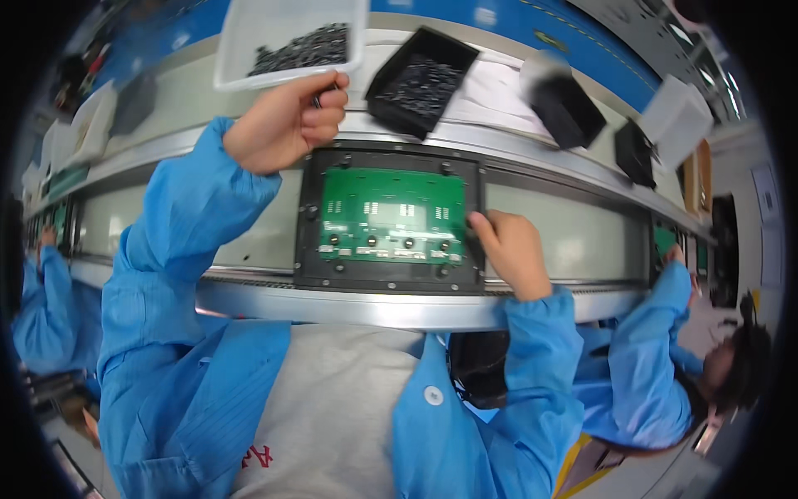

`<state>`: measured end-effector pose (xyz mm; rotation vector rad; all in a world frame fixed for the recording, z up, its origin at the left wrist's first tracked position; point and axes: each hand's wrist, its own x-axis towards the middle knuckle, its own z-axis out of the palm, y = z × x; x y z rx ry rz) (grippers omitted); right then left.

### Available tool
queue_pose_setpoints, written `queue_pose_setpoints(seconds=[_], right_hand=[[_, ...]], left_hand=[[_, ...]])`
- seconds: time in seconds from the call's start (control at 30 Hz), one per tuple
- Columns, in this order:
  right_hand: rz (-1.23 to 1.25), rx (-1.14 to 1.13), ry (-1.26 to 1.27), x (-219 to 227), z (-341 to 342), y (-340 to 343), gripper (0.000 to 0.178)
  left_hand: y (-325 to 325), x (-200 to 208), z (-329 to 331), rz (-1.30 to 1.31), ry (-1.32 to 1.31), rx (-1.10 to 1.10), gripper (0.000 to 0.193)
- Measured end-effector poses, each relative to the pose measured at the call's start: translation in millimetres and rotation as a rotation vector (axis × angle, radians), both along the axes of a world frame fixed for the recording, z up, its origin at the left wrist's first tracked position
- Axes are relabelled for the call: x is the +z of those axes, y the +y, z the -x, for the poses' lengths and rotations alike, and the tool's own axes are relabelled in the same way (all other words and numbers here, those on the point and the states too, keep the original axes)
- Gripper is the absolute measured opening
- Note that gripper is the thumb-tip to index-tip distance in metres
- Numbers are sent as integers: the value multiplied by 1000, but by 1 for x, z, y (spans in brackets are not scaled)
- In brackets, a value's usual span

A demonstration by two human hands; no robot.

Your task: The person takes electronic components from containers by hand, inserts them into circuit boards positioned on a conveyor rail, and slides the circuit boards along the assembly line.

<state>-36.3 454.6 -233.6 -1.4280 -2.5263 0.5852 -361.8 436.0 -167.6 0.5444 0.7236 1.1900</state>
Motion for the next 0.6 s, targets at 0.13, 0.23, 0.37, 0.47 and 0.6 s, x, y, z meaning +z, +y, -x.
queue_pose_setpoints(seconds=[0.13,0.23,0.37,0.47,0.6], right_hand=[[150,97,34,10,23,-6,34],[213,167,61,26,43,-10,31],[35,196,-64,51,98,-12,15],[-70,254,274,38,124,-18,9],[-148,312,587,22,128,-23,13]], left_hand=[[-56,-6,1,105,-35,41,13],[-74,-15,-3,149,-51,28,13],[-82,-38,-4,147,-233,15,22],[-82,-37,-13,209,-240,89,29],[-85,-51,-23,275,-285,140,38]])
